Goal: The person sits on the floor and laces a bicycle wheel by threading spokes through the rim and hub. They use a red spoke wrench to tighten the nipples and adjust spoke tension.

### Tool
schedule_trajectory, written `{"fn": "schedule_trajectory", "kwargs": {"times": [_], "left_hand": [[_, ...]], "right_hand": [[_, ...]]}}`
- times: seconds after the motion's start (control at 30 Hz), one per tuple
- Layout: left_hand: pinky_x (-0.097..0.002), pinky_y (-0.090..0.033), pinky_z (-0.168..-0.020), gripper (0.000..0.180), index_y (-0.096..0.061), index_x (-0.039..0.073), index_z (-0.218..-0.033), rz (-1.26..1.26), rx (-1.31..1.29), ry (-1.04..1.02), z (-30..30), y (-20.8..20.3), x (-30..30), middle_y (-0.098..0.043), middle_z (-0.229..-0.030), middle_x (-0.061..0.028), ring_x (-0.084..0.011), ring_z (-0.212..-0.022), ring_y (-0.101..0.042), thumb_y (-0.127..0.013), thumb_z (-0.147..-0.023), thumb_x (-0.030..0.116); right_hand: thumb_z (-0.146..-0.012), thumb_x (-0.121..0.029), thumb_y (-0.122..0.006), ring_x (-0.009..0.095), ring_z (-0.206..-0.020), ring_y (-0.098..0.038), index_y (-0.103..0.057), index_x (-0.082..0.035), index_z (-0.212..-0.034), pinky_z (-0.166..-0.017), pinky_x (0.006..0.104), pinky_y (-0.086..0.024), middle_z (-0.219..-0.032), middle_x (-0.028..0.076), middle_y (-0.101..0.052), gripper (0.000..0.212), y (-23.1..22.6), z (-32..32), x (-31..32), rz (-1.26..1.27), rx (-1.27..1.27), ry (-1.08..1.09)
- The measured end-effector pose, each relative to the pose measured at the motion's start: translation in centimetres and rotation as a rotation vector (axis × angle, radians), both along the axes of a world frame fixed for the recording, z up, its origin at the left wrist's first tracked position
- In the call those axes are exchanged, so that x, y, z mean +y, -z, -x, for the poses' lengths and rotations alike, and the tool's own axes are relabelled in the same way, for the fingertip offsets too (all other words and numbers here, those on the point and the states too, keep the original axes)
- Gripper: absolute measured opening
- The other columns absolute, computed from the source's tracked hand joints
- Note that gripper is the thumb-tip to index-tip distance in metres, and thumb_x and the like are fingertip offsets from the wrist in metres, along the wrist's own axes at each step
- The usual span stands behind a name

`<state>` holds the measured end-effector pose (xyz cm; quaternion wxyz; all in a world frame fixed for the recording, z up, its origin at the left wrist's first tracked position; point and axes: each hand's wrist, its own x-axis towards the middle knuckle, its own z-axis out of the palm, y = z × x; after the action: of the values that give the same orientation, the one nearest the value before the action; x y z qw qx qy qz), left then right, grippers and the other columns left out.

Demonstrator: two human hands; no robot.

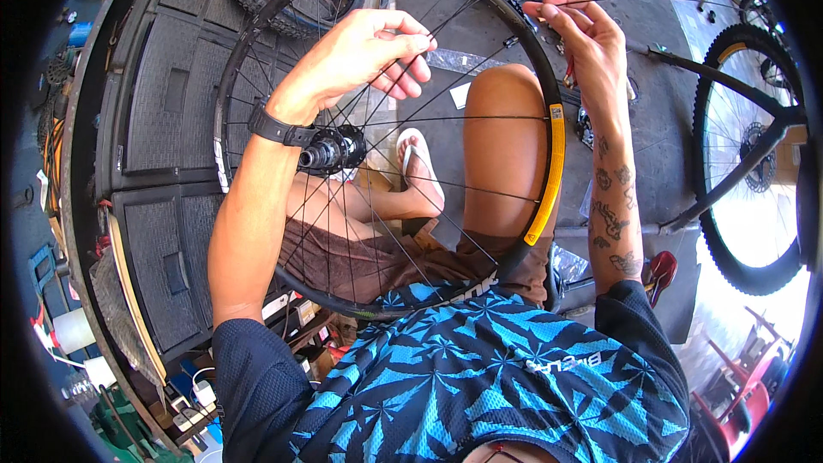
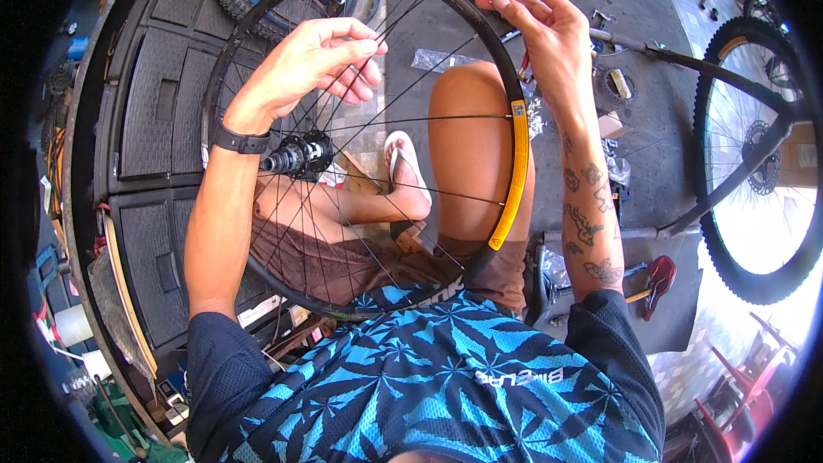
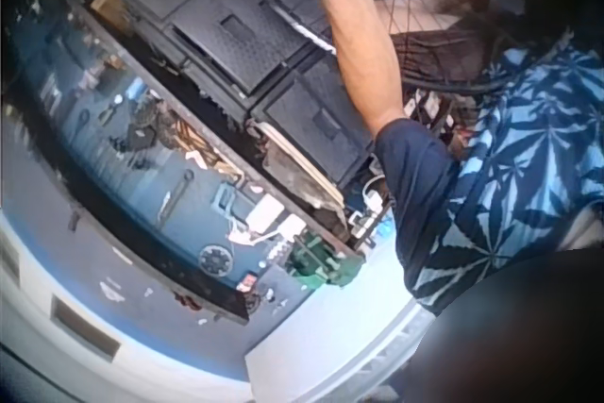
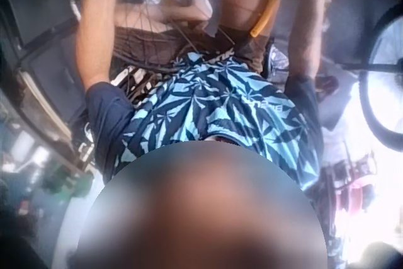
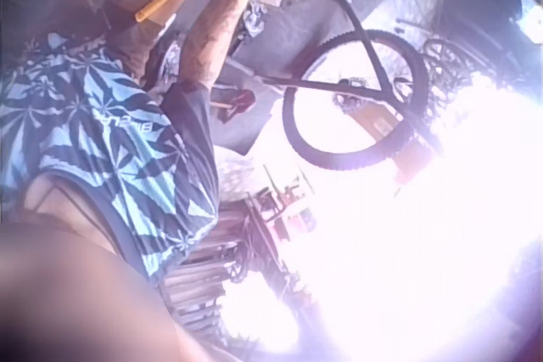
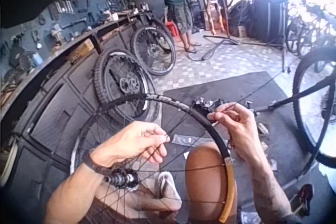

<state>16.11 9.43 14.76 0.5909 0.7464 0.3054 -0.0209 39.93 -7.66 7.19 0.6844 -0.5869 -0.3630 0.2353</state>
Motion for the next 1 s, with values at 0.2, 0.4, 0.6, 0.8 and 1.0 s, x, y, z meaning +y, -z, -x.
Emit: {"fn": "schedule_trajectory", "kwargs": {"times": [0.2,0.4,0.6,0.8,1.0], "left_hand": [[-0.0293,-0.062,-0.071,0.035,-0.067,0.002,-0.121,0.073,-0.011,0.0,0.3,0.6,0.6,-0.072,-0.091,-0.0056,-0.0149,-0.076,-0.073,-0.066,-0.105,0.033],[-0.0307,-0.062,-0.071,0.034,-0.067,0.002,-0.121,0.074,-0.008,0.003,0.5,1.1,1.1,-0.073,-0.093,-0.0063,-0.0157,-0.077,-0.074,-0.066,-0.105,0.033],[-0.0284,-0.061,-0.064,0.029,-0.064,0.007,-0.126,0.033,-0.082,-0.096,0.7,1.4,0.8,-0.074,-0.093,-0.0101,-0.0168,-0.072,-0.074,-0.06,-0.108,0.029],[-0.0237,-0.055,-0.055,0.035,-0.063,0.007,-0.137,-0.058,-0.126,-0.066,0.8,2.0,0.6,-0.071,-0.087,-0.0078,-0.0111,-0.061,-0.068,-0.057,-0.11,0.028],[-0.0227,-0.051,-0.052,0.035,-0.071,0.002,-0.123,-0.082,-0.125,0.005,0.1,2.2,1.0,-0.064,-0.075,0.0005,-0.0067,-0.058,-0.061,-0.061,-0.109,0.033]], "right_hand": [[-0.103,-0.022,-0.07,0.004,-0.072,-0.047,-0.07,-0.005,-0.115,-0.065,0.02,-0.039,-0.11,0.009,-0.081,0.022,0.8,-1.0,1.8,-0.047,-0.045,-0.026],[-0.103,-0.018,-0.071,0.017,-0.108,-0.074,-0.07,-0.001,-0.115,-0.096,0.0268,-0.057,-0.111,0.015,-0.079,0.021,1.0,-1.4,1.9,0.015,-0.035,-0.028],[-0.102,-0.018,-0.071,0.016,-0.108,-0.073,-0.071,-0.001,-0.115,-0.1,0.0275,-0.055,-0.111,0.014,-0.079,0.022,1.6,-1.1,2.2,-0.041,-0.007,-0.061],[-0.102,-0.018,-0.071,0.009,-0.094,-0.066,-0.071,-0.002,-0.115,-0.085,0.0226,-0.05,-0.112,0.011,-0.079,0.021,1.9,-1.1,2.3,-0.021,0.009,-0.073],[-0.101,-0.021,-0.072,0.008,-0.094,-0.07,-0.072,-0.004,-0.115,-0.075,0.0193,-0.052,-0.112,0.009,-0.079,0.021,2.4,-1.9,3.8,0.007,-0.092,-0.022]]}}
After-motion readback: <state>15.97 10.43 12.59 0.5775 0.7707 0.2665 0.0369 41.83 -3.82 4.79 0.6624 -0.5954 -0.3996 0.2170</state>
